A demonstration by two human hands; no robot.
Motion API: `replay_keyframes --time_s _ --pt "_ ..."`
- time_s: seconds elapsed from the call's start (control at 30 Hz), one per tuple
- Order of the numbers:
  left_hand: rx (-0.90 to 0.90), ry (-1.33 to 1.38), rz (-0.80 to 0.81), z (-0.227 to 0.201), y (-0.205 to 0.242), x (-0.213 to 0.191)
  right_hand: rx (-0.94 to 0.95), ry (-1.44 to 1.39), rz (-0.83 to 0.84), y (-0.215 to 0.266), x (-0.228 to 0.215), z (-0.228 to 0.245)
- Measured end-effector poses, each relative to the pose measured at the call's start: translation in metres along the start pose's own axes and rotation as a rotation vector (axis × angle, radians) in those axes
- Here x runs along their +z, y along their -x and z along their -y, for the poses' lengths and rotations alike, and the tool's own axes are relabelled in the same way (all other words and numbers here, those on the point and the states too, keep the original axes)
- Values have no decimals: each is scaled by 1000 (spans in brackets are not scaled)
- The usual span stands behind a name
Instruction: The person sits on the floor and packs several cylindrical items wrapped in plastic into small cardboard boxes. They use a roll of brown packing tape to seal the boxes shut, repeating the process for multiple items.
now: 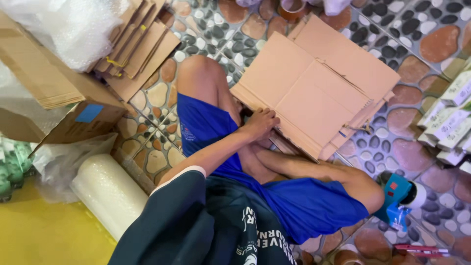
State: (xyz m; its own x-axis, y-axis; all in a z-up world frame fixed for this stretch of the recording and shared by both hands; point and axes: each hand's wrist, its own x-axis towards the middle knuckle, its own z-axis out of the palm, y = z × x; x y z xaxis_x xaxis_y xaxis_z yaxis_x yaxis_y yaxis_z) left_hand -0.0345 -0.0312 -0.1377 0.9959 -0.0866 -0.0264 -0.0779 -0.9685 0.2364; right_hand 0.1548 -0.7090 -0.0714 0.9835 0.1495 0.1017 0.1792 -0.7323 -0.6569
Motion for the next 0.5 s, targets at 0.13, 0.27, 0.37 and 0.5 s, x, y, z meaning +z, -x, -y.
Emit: replay_keyframes --time_s 0.13,0.27,0.37,0.5 --pt "37 32 -113 -2 6 -6 -55 -51 57 9 23 30" --pt "61 110 -174 -4 11 -38 -70 -73 78 42 50 94" --pt "99 174 -159 -5 12 -63 -40 -79 19 71 93 190" --pt "192 95 -204 -7 -13 -99 33 -62 -63 80 189 374"
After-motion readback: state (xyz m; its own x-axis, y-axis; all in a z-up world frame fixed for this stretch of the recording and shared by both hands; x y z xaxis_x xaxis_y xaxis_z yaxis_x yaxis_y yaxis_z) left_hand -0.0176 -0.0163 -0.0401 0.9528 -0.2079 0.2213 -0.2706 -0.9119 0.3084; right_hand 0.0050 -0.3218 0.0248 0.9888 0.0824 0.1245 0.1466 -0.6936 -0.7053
